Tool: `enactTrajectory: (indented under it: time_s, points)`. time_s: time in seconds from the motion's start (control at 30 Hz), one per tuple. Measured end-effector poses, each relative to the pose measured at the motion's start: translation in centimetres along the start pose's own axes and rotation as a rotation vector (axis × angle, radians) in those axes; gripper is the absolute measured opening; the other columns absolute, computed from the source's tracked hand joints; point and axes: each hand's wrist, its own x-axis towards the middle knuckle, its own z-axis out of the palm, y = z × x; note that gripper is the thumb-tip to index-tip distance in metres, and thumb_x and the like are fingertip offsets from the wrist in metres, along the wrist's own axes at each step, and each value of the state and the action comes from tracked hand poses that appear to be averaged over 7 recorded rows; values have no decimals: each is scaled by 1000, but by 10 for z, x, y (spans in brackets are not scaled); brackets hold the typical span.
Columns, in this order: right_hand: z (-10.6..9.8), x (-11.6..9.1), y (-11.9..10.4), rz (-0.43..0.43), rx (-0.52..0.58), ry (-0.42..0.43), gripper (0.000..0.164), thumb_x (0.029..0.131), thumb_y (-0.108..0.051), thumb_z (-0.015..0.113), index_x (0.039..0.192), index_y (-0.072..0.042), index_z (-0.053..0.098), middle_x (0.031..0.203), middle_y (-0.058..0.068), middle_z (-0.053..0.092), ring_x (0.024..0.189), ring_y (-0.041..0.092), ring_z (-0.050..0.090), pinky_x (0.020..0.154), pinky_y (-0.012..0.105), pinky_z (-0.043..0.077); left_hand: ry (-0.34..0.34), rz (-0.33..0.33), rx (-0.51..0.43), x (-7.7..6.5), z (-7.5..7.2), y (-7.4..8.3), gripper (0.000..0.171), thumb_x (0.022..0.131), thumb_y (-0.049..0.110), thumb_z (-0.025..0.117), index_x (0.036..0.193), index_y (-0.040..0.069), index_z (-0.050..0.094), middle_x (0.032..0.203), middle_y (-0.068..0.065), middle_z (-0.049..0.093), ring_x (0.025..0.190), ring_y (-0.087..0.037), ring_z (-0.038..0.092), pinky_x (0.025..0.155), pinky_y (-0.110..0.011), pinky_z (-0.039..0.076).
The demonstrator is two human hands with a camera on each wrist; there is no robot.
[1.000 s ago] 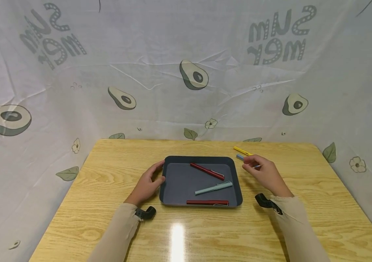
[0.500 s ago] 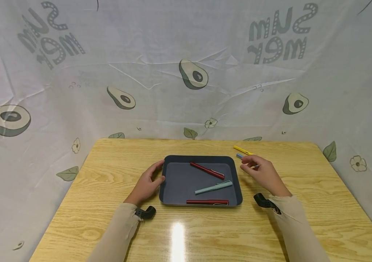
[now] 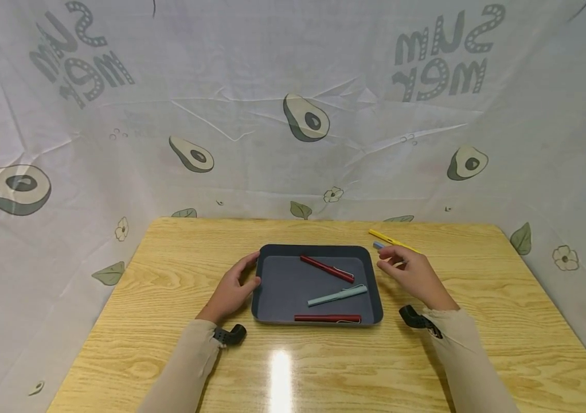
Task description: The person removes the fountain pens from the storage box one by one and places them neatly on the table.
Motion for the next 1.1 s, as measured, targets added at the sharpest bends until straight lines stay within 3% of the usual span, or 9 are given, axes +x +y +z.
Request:
enactTrajectory:
  time_s: [0.37, 0.63, 0.9, 1.1]
  points:
    - [-2, 0, -1, 4, -8, 4, 30, 103, -26, 68, 123, -4, 70, 118, 13, 72, 100, 25, 68, 84, 36, 57, -3, 12, -21, 2, 3, 1, 60, 104, 15, 64, 160, 19, 41, 160, -7, 45, 150, -27, 38, 122, -57, 29]
    - [-5, 12, -11, -33, 11, -6, 33, 103, -25, 68, 128, -3, 68, 121, 13, 71, 109, 32, 67, 92, 52, 55, 1, 4, -10, 4, 1, 7, 61, 104, 15, 64, 160, 17, 40, 160, -7, 45, 150, -28, 38, 122, -57, 29]
    - [-4, 34, -32, -63, -3, -110, 37, 103, -26, 68, 131, -2, 68, 126, 14, 69, 112, 31, 63, 95, 51, 51, 18, 3, -24, 3, -1, 8, 60, 103, 15, 66, 159, 19, 42, 159, -9, 46, 151, -30, 36, 122, -59, 28]
    - [6, 45, -40, -31, -62, -190, 32, 101, -23, 70, 126, -4, 70, 113, 8, 71, 101, 25, 65, 86, 45, 54, 20, 5, -48, 3, 1, 5, 59, 103, 14, 66, 158, 18, 44, 159, -10, 46, 151, -30, 37, 122, -59, 27]
